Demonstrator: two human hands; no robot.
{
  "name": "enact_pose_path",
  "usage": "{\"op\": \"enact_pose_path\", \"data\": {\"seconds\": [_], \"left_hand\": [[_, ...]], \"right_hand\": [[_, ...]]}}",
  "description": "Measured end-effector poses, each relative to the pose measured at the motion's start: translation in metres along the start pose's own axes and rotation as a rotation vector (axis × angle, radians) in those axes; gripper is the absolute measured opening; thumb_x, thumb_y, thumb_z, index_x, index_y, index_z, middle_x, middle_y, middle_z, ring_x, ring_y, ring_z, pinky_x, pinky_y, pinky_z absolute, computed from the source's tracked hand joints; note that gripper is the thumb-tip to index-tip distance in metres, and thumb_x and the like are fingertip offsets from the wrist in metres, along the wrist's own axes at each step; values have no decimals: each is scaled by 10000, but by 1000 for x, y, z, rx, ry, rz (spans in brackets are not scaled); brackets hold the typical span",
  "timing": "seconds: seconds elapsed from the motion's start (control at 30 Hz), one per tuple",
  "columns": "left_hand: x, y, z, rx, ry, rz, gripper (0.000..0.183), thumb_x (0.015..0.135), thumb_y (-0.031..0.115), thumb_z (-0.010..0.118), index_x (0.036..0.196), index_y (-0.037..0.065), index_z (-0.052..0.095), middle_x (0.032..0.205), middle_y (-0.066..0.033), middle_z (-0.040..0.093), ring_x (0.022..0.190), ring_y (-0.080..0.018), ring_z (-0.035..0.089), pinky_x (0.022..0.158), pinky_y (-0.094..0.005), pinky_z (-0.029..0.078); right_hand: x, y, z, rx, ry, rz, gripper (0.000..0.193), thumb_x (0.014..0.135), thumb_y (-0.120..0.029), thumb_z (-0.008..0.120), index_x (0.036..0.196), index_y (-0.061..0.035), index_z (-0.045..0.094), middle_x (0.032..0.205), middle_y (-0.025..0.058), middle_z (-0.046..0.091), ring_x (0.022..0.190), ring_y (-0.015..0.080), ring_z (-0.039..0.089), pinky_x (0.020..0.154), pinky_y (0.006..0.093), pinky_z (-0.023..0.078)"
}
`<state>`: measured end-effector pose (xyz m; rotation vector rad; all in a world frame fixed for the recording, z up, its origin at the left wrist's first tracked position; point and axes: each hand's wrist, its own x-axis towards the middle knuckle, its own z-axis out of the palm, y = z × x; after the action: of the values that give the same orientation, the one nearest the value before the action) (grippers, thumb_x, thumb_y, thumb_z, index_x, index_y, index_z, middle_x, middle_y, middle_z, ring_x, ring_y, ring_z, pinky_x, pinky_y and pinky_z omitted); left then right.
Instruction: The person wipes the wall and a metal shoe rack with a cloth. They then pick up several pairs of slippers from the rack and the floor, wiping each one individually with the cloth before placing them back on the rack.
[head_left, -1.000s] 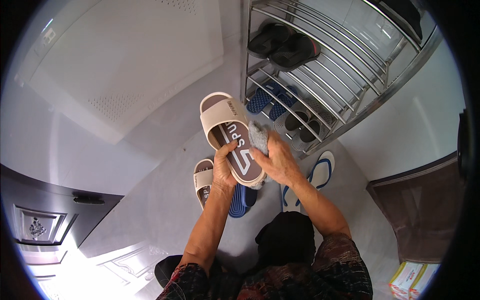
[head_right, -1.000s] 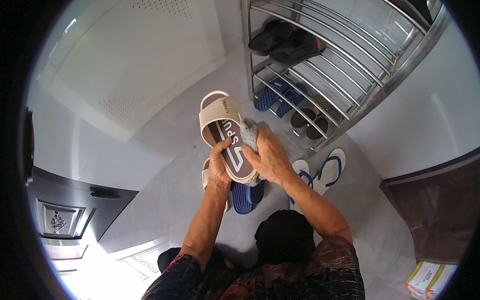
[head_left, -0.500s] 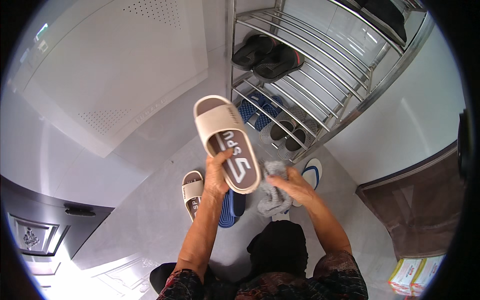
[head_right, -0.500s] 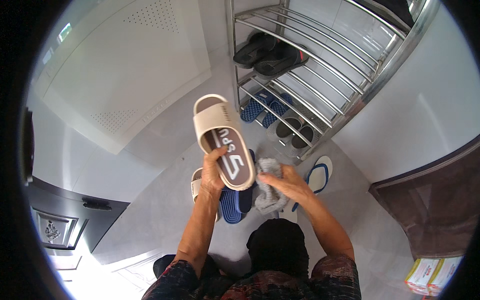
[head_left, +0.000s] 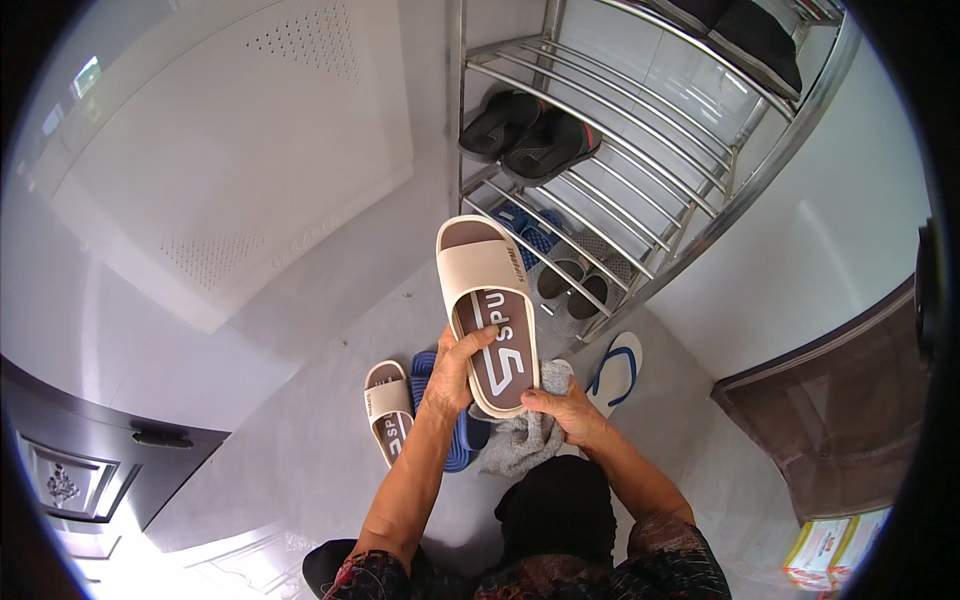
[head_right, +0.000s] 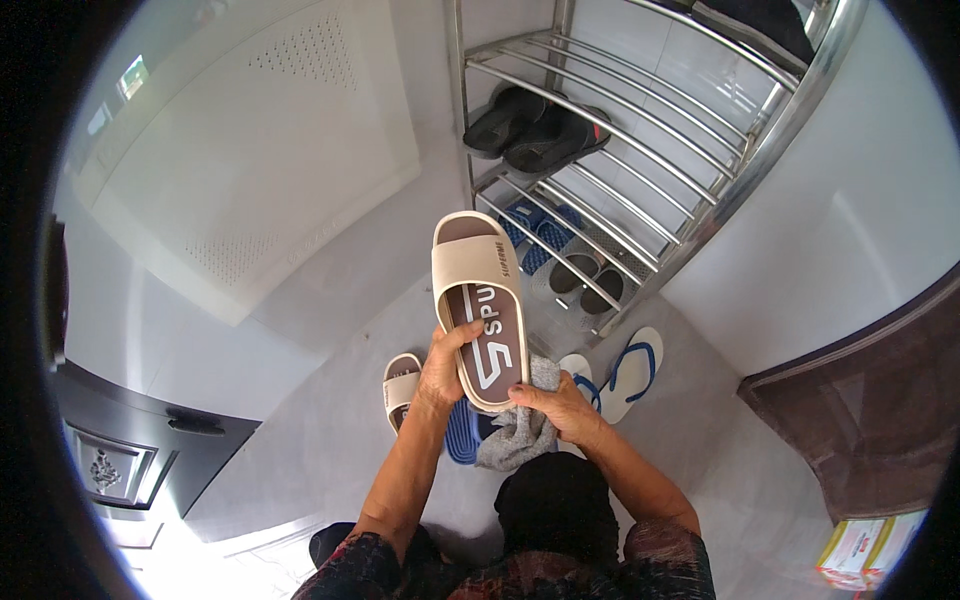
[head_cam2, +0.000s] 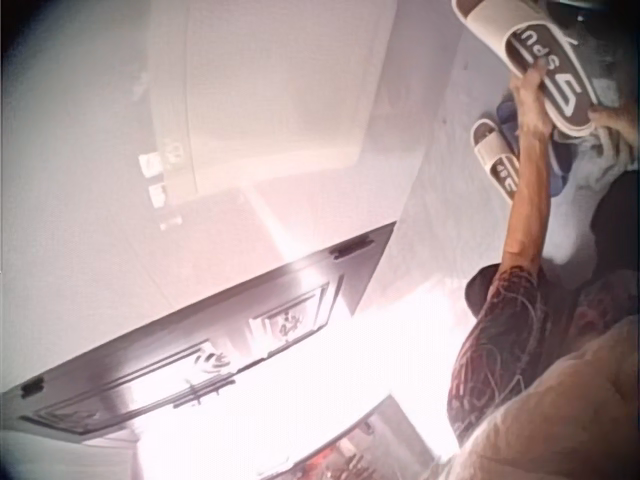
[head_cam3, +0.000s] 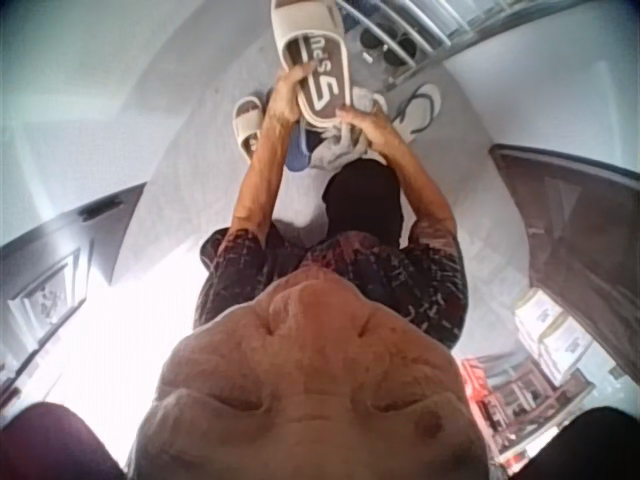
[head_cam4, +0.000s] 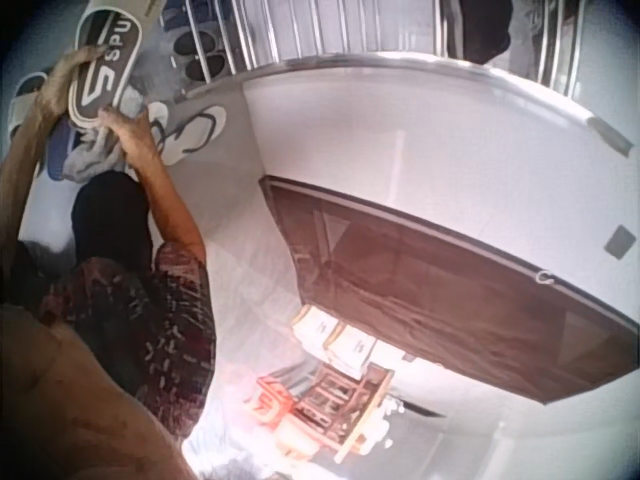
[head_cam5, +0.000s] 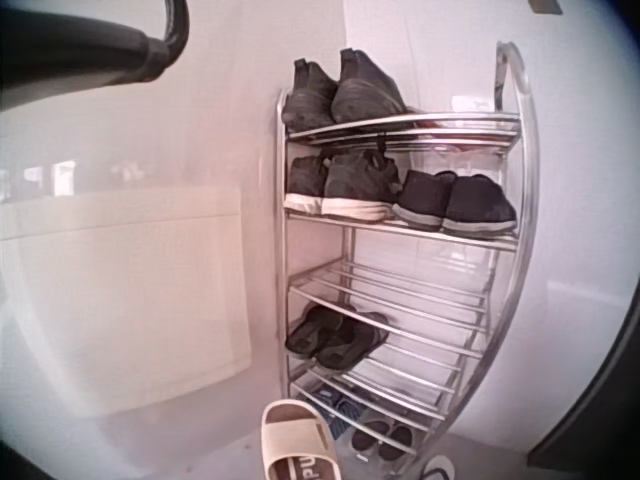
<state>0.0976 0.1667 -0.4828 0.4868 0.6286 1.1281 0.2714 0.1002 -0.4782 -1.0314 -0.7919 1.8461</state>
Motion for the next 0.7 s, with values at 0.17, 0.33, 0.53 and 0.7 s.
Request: {"op": "enact_pose_path", "data": {"seconds": [0.17, 0.33, 0.53, 0.7], "left_hand": [[-7, 11, 10, 36, -160, 73, 619, 791, 212, 679, 1327, 48, 417, 1186, -89, 568, 1093, -189, 542, 946, -348, 456], [-8, 16, 6, -89, -174, 168, 714, 781, 385, 668, 1347, 66, 371, 1263, -124, 517, 1158, -245, 502, 991, -402, 417], [-6, 32, -3, -112, -45, 227, 646, 801, 477, 592, 1298, 98, 429, 1244, -135, 526, 1150, -272, 499, 956, -448, 430], [-7, 35, -3, -96, 49, 230, 566, 812, 471, 570, 1261, 137, 485, 1163, -79, 563, 1032, -224, 538, 815, -400, 457]], "right_hand": [[4, 1, 2, 64, 24, -90, 509, 769, -106, 741, 1221, -10, 527, 1097, 71, 620, 979, 171, 600, 855, 340, 498], [6, -11, 13, 14, 66, -167, 525, 763, -103, 743, 1229, -5, 522, 1106, 83, 619, 994, 190, 599, 879, 355, 494], [34, -54, 44, 63, 85, -353, 424, 756, -126, 757, 1127, 2, 599, 1054, 99, 646, 935, 178, 630, 826, 339, 523], [73, -107, 67, 137, 159, -550, 520, 753, -199, 769, 1175, 14, 551, 1043, 95, 629, 920, 194, 624, 807, 349, 529]]}}
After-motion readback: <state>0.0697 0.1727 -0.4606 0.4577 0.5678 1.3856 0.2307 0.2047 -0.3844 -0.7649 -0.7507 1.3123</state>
